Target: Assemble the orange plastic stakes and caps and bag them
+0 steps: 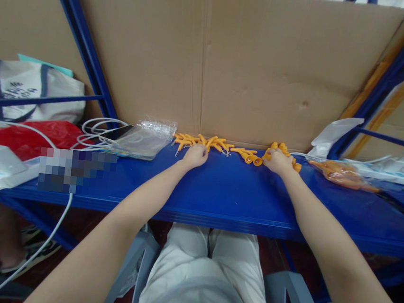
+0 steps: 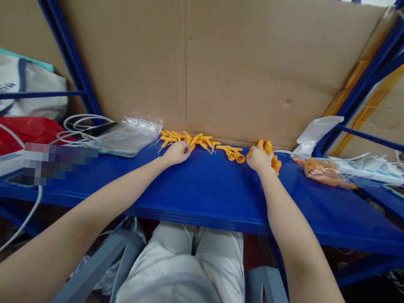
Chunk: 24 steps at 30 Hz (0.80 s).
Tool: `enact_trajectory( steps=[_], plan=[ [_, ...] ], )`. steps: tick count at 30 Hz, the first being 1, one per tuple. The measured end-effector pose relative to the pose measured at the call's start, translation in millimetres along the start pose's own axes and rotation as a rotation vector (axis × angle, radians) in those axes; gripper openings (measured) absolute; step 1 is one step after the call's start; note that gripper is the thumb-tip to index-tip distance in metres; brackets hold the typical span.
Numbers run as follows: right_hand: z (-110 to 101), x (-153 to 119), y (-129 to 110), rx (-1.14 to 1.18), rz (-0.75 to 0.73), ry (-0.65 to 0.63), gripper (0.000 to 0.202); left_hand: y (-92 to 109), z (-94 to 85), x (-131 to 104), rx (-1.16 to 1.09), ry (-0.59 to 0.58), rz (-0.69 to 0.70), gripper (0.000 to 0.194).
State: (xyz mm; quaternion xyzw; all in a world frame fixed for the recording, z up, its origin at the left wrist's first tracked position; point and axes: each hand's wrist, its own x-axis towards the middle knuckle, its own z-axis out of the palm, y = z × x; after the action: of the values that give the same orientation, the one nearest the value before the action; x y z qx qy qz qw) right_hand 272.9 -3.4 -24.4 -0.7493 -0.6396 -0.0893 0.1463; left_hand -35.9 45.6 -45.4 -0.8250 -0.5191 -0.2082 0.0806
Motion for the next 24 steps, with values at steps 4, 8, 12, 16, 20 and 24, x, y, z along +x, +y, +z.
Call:
enact_trajectory(
  steps=[4,8,12,16,20,24],
  plan=[
    [-1,-1,-1,-0.004,-0.012,-0.017,0.044,1,0.1,-2,-0.071,0.071,-0.023,0.019],
    [0,-1,-2,-0.016,-0.017,-0.035,0.04,-1,-1.9,0,-0.149,0.187,-0.101,0.018],
    [2,1,0,-0.015,-0.023,-0.042,0.041,-10,-12.3,4,-0.262,0.408,-0.172,0.016],
    [5,3,3,-0.001,-0.046,-0.02,0.042,-20,-26.6,4,-0.347,0.625,-0.205,0.016],
    [6,4,3,0.006,-0.043,-0.02,0.041,-15,-33.1,0,-0.421,0.659,-0.178,0.016],
    [5,5,2,0.005,-0.023,-0.017,0.041,7,-31.9,-4,-0.467,0.56,-0.098,0.015]
  ],
)
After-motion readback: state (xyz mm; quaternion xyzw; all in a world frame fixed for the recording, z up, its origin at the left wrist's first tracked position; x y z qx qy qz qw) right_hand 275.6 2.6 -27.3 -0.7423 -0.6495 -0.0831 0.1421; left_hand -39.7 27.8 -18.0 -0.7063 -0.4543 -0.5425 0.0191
